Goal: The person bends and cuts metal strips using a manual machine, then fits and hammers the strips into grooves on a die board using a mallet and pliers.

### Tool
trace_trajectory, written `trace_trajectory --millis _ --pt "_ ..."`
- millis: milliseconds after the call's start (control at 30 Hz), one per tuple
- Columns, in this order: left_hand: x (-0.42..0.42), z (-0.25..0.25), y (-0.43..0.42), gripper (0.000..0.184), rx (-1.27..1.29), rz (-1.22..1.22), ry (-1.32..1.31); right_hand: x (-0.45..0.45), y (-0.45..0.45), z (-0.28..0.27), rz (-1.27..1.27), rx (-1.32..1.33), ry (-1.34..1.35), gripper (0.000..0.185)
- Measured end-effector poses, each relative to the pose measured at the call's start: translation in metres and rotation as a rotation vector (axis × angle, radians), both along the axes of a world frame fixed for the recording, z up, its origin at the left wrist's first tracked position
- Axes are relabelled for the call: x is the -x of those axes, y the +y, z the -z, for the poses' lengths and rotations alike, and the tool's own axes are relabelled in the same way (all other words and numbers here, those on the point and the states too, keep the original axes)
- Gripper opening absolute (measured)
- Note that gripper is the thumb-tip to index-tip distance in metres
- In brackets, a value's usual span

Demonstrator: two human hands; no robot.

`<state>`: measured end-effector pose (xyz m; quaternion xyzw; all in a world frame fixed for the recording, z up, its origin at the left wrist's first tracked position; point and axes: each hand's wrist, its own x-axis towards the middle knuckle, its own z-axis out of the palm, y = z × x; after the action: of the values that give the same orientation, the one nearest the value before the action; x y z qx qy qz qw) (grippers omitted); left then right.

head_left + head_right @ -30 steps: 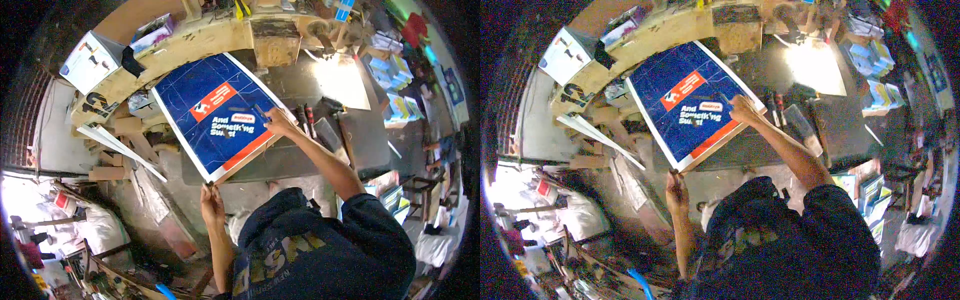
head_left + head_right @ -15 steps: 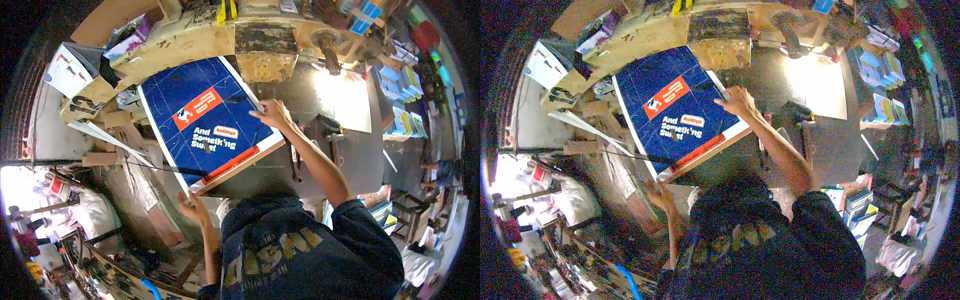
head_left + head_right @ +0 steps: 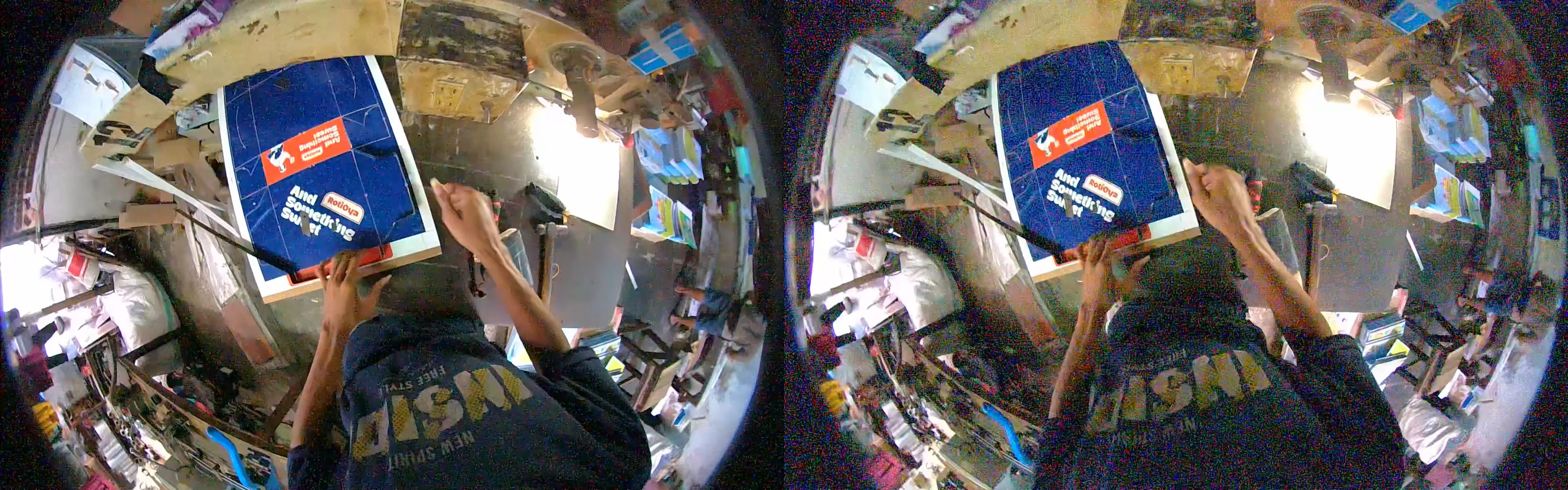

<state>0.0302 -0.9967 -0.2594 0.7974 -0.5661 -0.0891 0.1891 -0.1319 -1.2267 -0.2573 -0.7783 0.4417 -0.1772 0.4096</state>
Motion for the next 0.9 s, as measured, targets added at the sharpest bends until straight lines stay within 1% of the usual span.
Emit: trace_trajectory --millis 33,67,100,133,167,200,233,267,300,367,400,467,500,533,600,633,700,733,800,833,900 --pt "-0.005 0.009 -0.003 0.047 -0.002 -0.006 0.010 0.015 0.005 0.002 0.137 0.103 -0.015 0.037" --pt "-0.012 0.022 -0.002 0.039 0.018 0.050 0.076 0.035 0.005 -0.027 0.115 0.158 0.190 0.036" --pt "-0.018 0.033 -0.004 0.032 0.044 0.108 0.140 0.058 0.003 -0.033 0.099 0.191 0.385 0.039" --pt "-0.023 0.041 -0.004 0.032 0.047 0.106 0.153 0.083 0.003 -0.028 0.063 0.152 0.540 0.051" --pt "-0.024 0.048 -0.001 0.029 0.109 0.118 0.203 0.099 0.007 -0.040 -0.010 0.036 0.747 0.066" --pt "-0.023 0.053 0.001 0.027 0.172 0.126 0.252 0.119 0.006 -0.024 -0.083 -0.099 0.942 0.078" --pt "-0.023 0.055 -0.001 0.031 0.237 0.133 0.228 0.135 0.012 -0.005 -0.086 -0.135 0.900 0.076" --pt "-0.022 0.052 -0.001 0.031 0.236 0.125 0.236 0.144 0.019 0.007 -0.089 -0.170 0.853 0.075" --pt "-0.022 0.048 -0.001 0.030 0.219 0.142 0.234 0.139 0.022 0.005 -0.095 -0.169 0.859 0.075" --pt "-0.023 0.040 -0.003 0.030 0.201 0.152 0.232 0.126 0.029 0.005 0.045 -0.065 0.692 0.081" --pt "-0.022 0.036 -0.003 0.030 0.186 0.183 0.184 0.124 0.031 0.001 0.044 -0.067 0.695 0.081" --pt "-0.023 0.039 -0.009 0.029 0.182 0.206 0.137 0.120 0.021 -0.012 0.035 -0.097 0.537 0.073" --pt "-0.023 0.044 -0.009 0.030 0.143 0.217 0.144 0.110 0.018 -0.033 0.068 -0.211 0.389 0.067" --pt "-0.022 0.045 -0.003 0.030 0.095 0.233 0.155 0.103 0.018 -0.055 0.062 -0.219 0.394 0.067" --pt "-0.023 0.040 -0.005 0.030 0.096 0.238 0.169 0.086 0.010 -0.091 -0.073 -0.049 -0.025 0.072" --pt "-0.023 0.038 -0.008 0.031 0.103 0.244 0.181 0.073 0.006 -0.105 -0.073 -0.047 -0.024 0.072" --pt "-0.026 0.040 -0.008 0.031 0.100 0.252 0.189 0.040 0.004 -0.119 -0.036 -0.012 -0.472 0.058" --pt "-0.027 0.042 -0.008 0.031 0.095 0.256 0.197 0.027 0.003 -0.117 -0.038 -0.010 -0.472 0.058" --pt "-0.028 0.047 -0.006 0.031 0.088 0.261 0.216 0.002 0.003 -0.112 -0.026 -0.010 -0.762 0.041" --pt "-0.030 0.048 -0.007 0.031 0.081 0.269 0.234 -0.011 0.005 -0.112 -0.074 0.005 -0.863 0.031" --pt "-0.032 0.046 -0.008 0.031 0.074 0.281 0.227 -0.024 0.010 -0.105 -0.126 -0.009 -0.868 0.031"
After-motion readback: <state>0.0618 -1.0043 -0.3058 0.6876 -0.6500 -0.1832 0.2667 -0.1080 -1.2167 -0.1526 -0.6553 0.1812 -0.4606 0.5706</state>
